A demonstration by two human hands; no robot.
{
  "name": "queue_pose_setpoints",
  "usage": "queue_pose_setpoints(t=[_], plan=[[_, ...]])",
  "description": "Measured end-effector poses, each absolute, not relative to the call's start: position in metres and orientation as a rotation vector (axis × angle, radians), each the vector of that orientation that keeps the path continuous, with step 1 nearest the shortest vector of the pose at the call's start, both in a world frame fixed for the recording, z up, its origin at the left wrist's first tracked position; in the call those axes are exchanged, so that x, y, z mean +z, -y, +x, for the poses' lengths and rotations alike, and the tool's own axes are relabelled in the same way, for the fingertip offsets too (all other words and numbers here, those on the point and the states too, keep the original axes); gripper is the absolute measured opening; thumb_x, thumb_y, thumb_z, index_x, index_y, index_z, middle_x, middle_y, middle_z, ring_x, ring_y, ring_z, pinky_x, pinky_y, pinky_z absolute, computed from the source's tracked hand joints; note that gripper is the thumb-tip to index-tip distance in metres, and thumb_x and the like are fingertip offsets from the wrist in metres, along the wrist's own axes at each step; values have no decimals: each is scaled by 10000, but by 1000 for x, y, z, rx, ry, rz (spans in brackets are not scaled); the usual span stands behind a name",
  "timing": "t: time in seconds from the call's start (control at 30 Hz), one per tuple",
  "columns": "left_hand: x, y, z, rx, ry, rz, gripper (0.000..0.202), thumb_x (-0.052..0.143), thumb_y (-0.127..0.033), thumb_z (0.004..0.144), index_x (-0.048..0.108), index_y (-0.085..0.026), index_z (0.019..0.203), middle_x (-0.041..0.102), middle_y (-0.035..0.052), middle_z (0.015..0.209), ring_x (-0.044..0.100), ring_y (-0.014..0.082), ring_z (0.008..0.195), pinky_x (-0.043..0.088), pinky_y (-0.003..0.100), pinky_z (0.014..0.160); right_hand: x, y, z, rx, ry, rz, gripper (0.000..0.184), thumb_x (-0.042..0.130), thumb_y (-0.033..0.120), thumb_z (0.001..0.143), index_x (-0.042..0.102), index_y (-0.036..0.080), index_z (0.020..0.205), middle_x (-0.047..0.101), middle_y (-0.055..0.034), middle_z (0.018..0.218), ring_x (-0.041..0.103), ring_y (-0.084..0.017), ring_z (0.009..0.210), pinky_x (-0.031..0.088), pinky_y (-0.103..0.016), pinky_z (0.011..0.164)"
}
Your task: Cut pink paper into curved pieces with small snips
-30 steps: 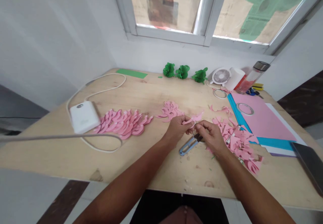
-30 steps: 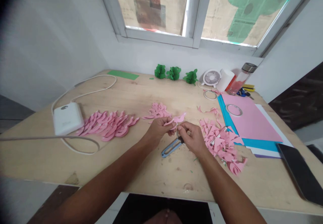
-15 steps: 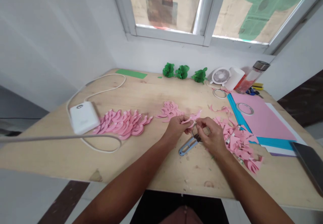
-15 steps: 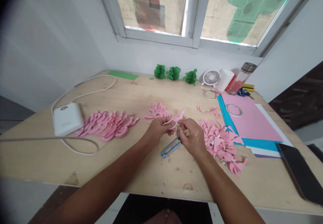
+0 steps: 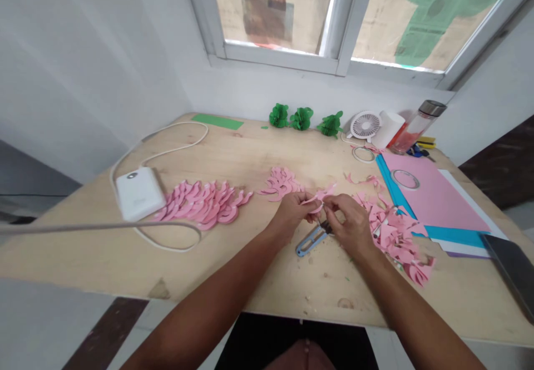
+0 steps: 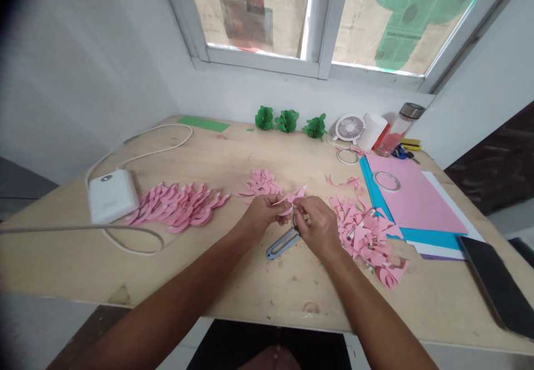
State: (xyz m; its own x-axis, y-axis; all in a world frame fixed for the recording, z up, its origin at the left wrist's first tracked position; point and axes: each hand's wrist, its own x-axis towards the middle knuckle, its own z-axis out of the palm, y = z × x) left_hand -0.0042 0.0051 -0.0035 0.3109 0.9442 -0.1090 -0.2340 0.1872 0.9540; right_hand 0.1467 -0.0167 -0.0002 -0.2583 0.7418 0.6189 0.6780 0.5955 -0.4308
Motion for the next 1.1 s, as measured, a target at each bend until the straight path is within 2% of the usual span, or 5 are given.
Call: queue_pose_setpoints(t=[0.43,1.1], plan=[[-7,-5,-4,989,-848,1065,227,644,-317,691,566,-126,598,569,7,551,495,77,488,399,212,509,0,16,148,83,1999,-1111,121,484,152,828,600,186,815,622,-51,733,558,-154,665,448,-283,628],[-6,-6,-5,969,-879,1041,232,661,-331,661,563,-129,603,573,11,543,499,82,484,400,211,497,-1,16,148,51,2034,-1103,127,495,159,825,614,195,846,637,-56,756,586,-167,711,461,-285,652]])
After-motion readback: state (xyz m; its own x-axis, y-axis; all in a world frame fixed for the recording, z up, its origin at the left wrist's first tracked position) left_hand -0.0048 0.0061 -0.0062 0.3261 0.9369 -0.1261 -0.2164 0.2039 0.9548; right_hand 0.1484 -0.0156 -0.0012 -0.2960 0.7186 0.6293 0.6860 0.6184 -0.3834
